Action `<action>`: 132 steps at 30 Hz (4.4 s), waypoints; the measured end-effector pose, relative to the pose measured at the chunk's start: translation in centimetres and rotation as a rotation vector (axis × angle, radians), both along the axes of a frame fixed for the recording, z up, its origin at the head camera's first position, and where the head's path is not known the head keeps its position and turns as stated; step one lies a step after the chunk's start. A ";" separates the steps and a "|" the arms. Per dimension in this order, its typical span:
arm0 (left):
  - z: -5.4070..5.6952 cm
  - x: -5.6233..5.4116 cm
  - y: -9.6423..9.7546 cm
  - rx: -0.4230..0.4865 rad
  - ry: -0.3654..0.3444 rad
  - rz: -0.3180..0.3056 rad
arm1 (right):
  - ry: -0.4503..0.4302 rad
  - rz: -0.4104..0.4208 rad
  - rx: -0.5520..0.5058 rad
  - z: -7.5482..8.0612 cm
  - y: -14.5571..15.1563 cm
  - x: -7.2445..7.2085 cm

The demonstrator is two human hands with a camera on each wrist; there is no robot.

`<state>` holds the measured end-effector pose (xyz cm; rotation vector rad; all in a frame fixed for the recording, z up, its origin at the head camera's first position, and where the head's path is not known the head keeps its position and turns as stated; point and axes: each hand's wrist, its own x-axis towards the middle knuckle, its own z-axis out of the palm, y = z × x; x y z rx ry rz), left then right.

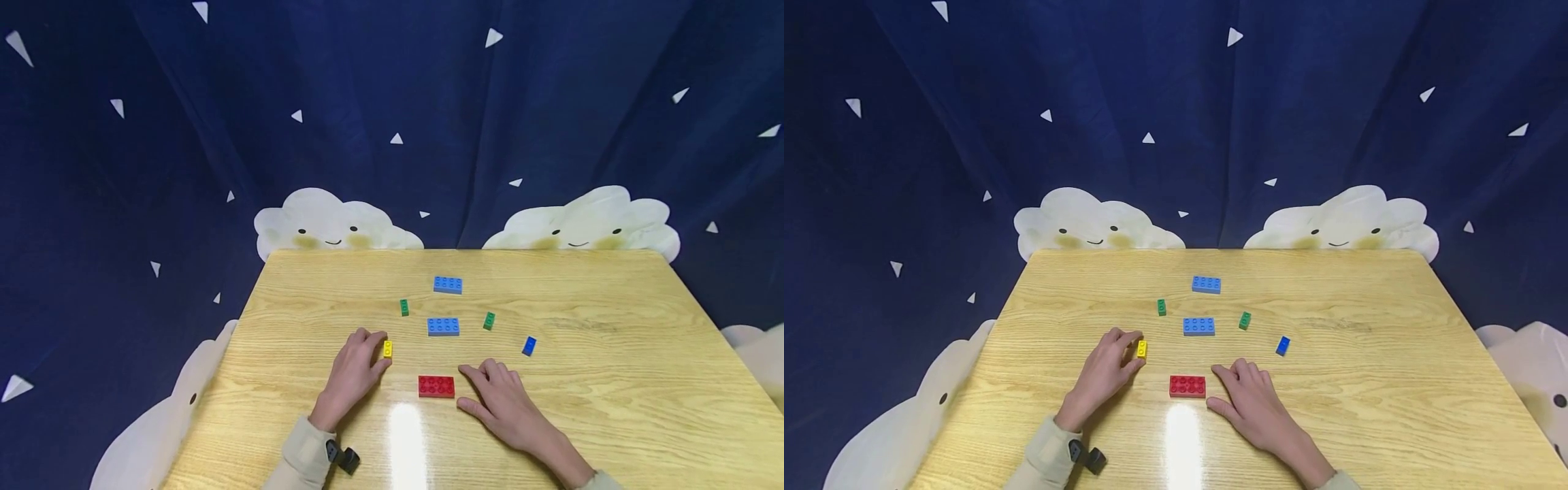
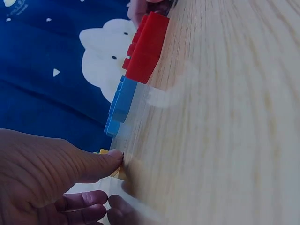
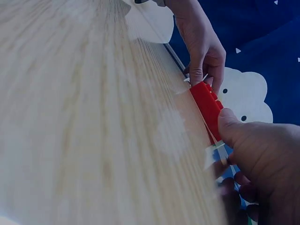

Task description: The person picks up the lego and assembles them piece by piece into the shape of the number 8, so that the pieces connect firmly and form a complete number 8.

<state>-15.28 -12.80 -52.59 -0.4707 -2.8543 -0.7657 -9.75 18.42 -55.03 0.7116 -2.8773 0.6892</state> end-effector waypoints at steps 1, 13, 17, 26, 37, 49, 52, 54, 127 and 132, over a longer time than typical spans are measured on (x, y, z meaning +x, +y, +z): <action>0.0 0.0 0.0 0.001 -0.001 0.002 | -0.003 0.006 0.001 0.0 -0.1 0.0; 0.1 0.1 -0.1 0.039 -0.013 0.005 | 0.007 0.088 -0.093 0.0 -1.3 -0.5; 0.1 0.1 -0.1 0.041 -0.004 0.005 | -0.015 0.104 -0.098 -0.1 -1.6 -0.6; 0.0 0.0 0.0 0.053 0.012 -0.011 | -0.012 0.116 -0.103 -0.4 -2.1 -1.1; 0.0 -0.1 -0.1 0.060 -0.008 -0.035 | -0.029 0.112 -0.120 -0.3 -2.2 -1.4; -0.1 -0.2 -0.2 0.033 -0.005 -0.023 | -0.049 0.100 -0.140 -0.3 -2.2 -1.4; -0.2 -0.2 -0.2 0.036 -0.007 -0.025 | -0.047 0.103 -0.143 -0.2 -2.2 -1.4; -0.1 -0.1 -0.2 0.040 -0.006 -0.027 | -0.049 0.101 -0.141 -0.2 -2.2 -1.4; 0.2 1.2 0.8 0.018 0.025 -0.071 | -0.053 0.086 -0.140 -0.3 -2.2 -1.4; 0.3 1.4 0.9 0.036 0.025 -0.078 | -0.052 0.086 -0.139 -0.3 -2.2 -1.4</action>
